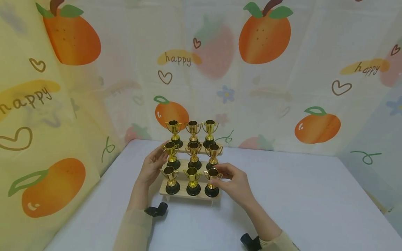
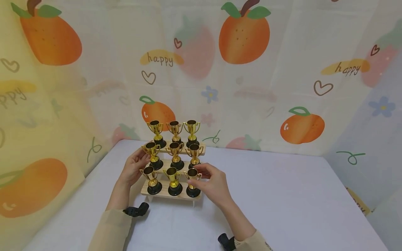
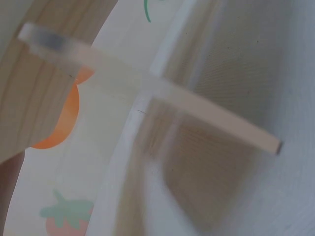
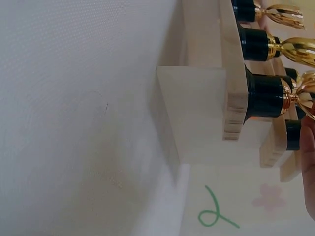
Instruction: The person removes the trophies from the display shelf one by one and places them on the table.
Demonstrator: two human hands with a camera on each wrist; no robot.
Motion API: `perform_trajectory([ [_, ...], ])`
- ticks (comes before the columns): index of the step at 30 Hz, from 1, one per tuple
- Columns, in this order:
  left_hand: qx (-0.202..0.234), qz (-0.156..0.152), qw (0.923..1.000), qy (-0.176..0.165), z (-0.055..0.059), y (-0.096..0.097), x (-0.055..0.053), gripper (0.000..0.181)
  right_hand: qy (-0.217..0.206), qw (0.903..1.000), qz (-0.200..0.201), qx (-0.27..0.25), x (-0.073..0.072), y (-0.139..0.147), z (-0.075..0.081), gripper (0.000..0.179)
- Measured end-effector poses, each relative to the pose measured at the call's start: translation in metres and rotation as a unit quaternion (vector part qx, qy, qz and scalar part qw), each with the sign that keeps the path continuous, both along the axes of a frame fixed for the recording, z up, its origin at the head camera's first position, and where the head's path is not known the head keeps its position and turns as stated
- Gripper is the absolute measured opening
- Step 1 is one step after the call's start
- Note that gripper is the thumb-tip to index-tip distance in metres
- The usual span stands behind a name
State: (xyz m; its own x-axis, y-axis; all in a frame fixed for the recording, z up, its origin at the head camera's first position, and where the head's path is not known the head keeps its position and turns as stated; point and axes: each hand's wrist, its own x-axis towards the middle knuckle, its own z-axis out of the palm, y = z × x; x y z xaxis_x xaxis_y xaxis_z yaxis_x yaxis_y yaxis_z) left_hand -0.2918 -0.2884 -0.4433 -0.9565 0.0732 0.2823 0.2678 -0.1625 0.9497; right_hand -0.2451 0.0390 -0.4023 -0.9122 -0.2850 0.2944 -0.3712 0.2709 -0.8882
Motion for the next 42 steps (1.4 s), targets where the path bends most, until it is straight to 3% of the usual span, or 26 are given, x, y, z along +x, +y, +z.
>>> perform_trajectory([
  [10,0.015,-0.017,0.9995,0.023,-0.001,-0.001,0.000,0.061,0.005,0.9999,-0.013,0.005,0.001,-0.003,0.000,0.043],
  [27,-0.003,0.003,1.0000,-0.002,-0.001,0.001,-0.002,0.063,0.024,0.9996,-0.018,-0.003,0.001,0.000,-0.001,0.039],
  [42,-0.003,0.005,1.0000,-0.005,0.000,0.001,-0.001,0.063,0.059,0.9973,-0.045,0.002,-0.003,0.025,-0.002,0.037],
])
